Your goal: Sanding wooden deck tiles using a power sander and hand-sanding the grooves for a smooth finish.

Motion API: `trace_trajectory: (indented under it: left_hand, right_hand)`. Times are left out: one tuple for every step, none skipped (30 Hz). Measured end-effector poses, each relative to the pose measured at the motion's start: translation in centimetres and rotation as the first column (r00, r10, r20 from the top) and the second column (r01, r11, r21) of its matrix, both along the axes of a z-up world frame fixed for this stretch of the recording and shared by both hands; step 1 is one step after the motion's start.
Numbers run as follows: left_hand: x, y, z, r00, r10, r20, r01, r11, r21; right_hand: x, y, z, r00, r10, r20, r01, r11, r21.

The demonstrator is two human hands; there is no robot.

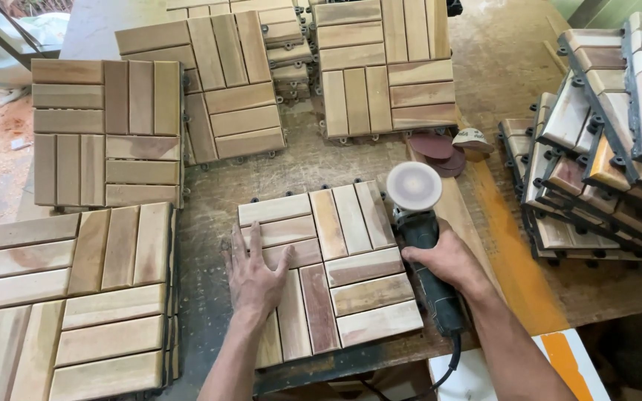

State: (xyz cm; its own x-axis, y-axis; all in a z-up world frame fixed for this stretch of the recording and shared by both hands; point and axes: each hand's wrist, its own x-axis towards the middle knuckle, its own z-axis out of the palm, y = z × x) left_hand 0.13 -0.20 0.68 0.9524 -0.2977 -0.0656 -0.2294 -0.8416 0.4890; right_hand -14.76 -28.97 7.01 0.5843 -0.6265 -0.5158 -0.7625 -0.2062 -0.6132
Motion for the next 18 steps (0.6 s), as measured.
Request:
trace_trajectory:
  left_hand:
    - [0.1,0.0,0.0,1.0,0.002,0.002,-0.002,1.0,0.002]
    - [0.0,0.0,-0.1,1.0,0.004,-0.005,-0.004,1.0,-0.001]
    - [-0.1,0.1,-0.2,1.0,0.006,-0.011,-0.006,1.0,-0.005]
    - [-0.2,0.2,-0.3,1.0,0.005,-0.017,-0.005,1.0,-0.002]
    - [-0.4,0.4,-0.4,1.0,0.009,-0.018,-0.009,1.0,0.001]
    - [0.0,0.2,-0.4,1.0,0.015,-0.007,-0.015,1.0,-0.006]
    - [0.2,-0.1,-0.1,1.0,0.017,0.0,-0.017,1.0,-0.013]
    - [0.0,-0.1,0.2,1.0,0.015,-0.01,-0.015,1.0,-0.015]
    - [-0.2,-0.1,0.3,1.0,0.012,-0.021,-0.013,1.0,-0.017]
    - [-0.2,0.0,0.4,1.0,0.007,-0.023,-0.007,1.0,-0.014]
    - [-0.1,0.0,0.4,1.0,0.006,-0.02,-0.007,1.0,-0.018]
    - [-0.2,0.0,0.4,1.0,0.003,-0.02,-0.004,1.0,-0.021]
    - [-0.2,0.1,0.0,1.0,-0.004,-0.024,0.004,1.0,-0.016]
    - [-0.1,0.1,-0.3,1.0,-0.005,0.0,0.005,1.0,-0.018]
    - [0.0,0.2,-0.6,1.0,-0.005,0.024,0.006,1.0,-0.02]
    - [-0.1,0.0,-0.4,1.0,0.006,0.027,-0.006,1.0,-0.024]
    - [-0.2,0.0,-0.2,1.0,-0.002,0.017,0.002,1.0,-0.014]
    - [-0.1,0.3,0.1,1.0,0.011,0.011,-0.011,1.0,-0.007]
  right_hand:
    - [0.1,0.5,0.7,1.0,0.002,0.002,-0.002,1.0,0.002]
    - [-0.1,1.0,1.4,0.994,0.03,-0.103,-0.037,0.997,-0.072]
    - [-0.2,1.5,2.1,0.977,0.049,-0.209,-0.08,0.987,-0.142]
    - [-0.4,1.3,1.3,0.976,0.048,-0.215,-0.08,0.987,-0.138]
    - [-0.6,1.1,0.4,0.972,0.065,-0.225,-0.106,0.979,-0.176]
    - [-0.2,0.5,-0.2,0.971,0.081,-0.225,-0.133,0.966,-0.223]
    - [0.1,0.5,0.5,0.972,0.081,-0.22,-0.133,0.964,-0.231]
    - [0.2,0.8,1.0,0.975,0.095,-0.199,-0.139,0.966,-0.218]
    - [0.3,1.2,1.4,0.978,0.109,-0.177,-0.145,0.968,-0.205]
    - [0.7,0.7,0.5,0.978,0.104,-0.179,-0.14,0.97,-0.201]
    - [1.0,0.2,-0.4,0.98,0.104,-0.169,-0.141,0.963,-0.231]
    - [1.1,-0.3,-1.3,0.982,0.101,-0.161,-0.141,0.955,-0.259]
    - [0.9,0.0,-1.3,0.982,0.095,-0.165,-0.135,0.958,-0.254]
    - [0.9,0.0,-1.2,0.987,0.088,-0.131,-0.121,0.953,-0.277]
    - [0.9,0.2,-1.0,0.992,0.081,-0.097,-0.107,0.948,-0.301]
    - [-0.1,1.7,1.3,0.991,0.092,-0.094,-0.117,0.945,-0.305]
    - [-1.0,3.4,3.7,0.994,0.026,-0.104,-0.057,0.95,-0.308]
    - [-1.4,4.9,6.0,0.994,-0.019,-0.111,-0.016,0.949,-0.314]
